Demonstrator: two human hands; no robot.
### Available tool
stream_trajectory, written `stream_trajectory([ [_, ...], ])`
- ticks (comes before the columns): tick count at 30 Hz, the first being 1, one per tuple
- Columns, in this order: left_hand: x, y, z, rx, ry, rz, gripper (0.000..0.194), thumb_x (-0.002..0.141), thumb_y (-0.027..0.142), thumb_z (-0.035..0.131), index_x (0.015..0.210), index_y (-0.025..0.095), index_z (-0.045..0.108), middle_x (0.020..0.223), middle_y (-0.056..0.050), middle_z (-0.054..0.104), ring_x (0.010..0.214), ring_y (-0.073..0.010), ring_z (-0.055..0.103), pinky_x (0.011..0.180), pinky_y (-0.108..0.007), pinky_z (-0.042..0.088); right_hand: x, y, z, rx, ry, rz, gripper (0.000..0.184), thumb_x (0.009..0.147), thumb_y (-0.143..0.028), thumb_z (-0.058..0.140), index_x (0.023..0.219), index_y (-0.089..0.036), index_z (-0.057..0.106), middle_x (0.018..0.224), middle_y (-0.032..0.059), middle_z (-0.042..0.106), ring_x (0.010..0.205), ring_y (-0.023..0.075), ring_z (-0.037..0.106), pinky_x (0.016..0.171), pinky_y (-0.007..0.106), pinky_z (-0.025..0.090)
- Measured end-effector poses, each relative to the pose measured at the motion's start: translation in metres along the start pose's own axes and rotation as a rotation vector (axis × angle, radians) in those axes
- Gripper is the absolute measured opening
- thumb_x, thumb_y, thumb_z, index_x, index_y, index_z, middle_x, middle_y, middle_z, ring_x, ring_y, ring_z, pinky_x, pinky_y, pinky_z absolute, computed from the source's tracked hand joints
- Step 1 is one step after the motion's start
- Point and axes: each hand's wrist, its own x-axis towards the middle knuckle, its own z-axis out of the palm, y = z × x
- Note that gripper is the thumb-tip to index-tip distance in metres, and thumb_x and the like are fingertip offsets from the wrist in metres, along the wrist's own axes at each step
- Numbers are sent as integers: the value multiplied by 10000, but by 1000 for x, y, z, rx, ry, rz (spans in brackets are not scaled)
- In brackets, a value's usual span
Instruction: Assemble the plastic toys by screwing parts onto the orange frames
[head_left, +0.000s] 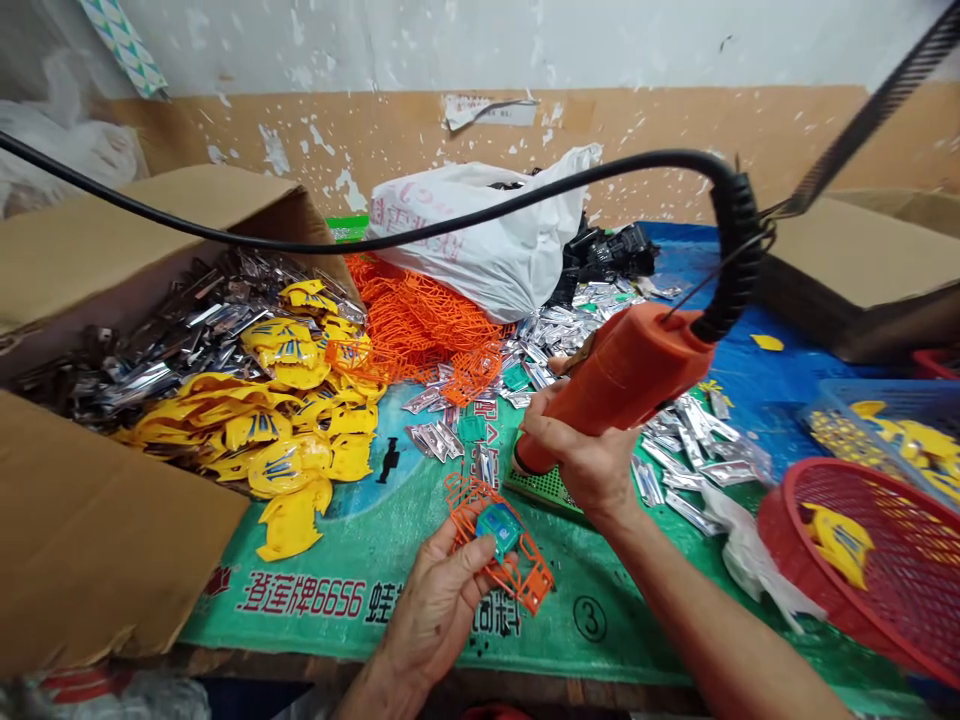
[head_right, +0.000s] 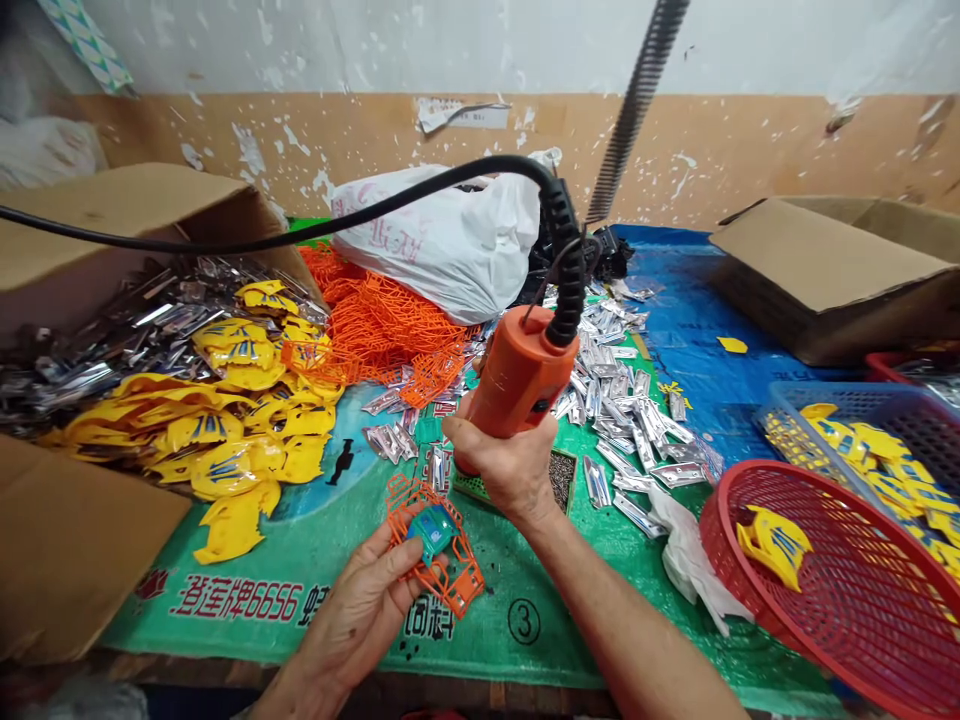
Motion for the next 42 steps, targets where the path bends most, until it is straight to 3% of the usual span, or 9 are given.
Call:
stream_trajectory([
  [8,1,2,2,-63,52,31,365,609,141,832,955,155,714,954,-39,729,785,-137,666,731,-252,574,4,-3,-2,145,-6,56,153,586,-172,738,648,-188,599,594,-43,601,512,112,536,522,286,459],
  [12,2,2,3,-90,50,45,378,585,131,841,941,162,718,929,-35,735,774,-149,673,717,-267,582,8,-28,-12,310,18,66,327,569,-141,720,870,-226,625,623,-53,602,528,124,554,551,307,469],
  [19,5,1,0,-85,80,25,425,575,149,844,975,173,701,870,-29,751,715,-187,705,661,-277,582,-12,-65,-28,488,-164,106,487,643,-164,736,1096,-285,605,671,-26,610,602,144,578,607,326,510],
  [32,2,5,4,-25,30,34,464,642,160,785,1084,153,645,922,-59,737,738,-186,693,696,-297,564,-26,-60,-24,477,-165,121,478,670,-209,727,1124,-283,597,695,-24,597,626,148,572,616,330,525],
  [42,2,5,2,-59,51,10,444,631,151,781,1057,139,657,938,-73,734,785,-201,685,740,-331,558,-29,-55,-21,519,-195,129,297,676,-228,770,935,-305,647,719,-25,617,653,138,582,655,315,515],
])
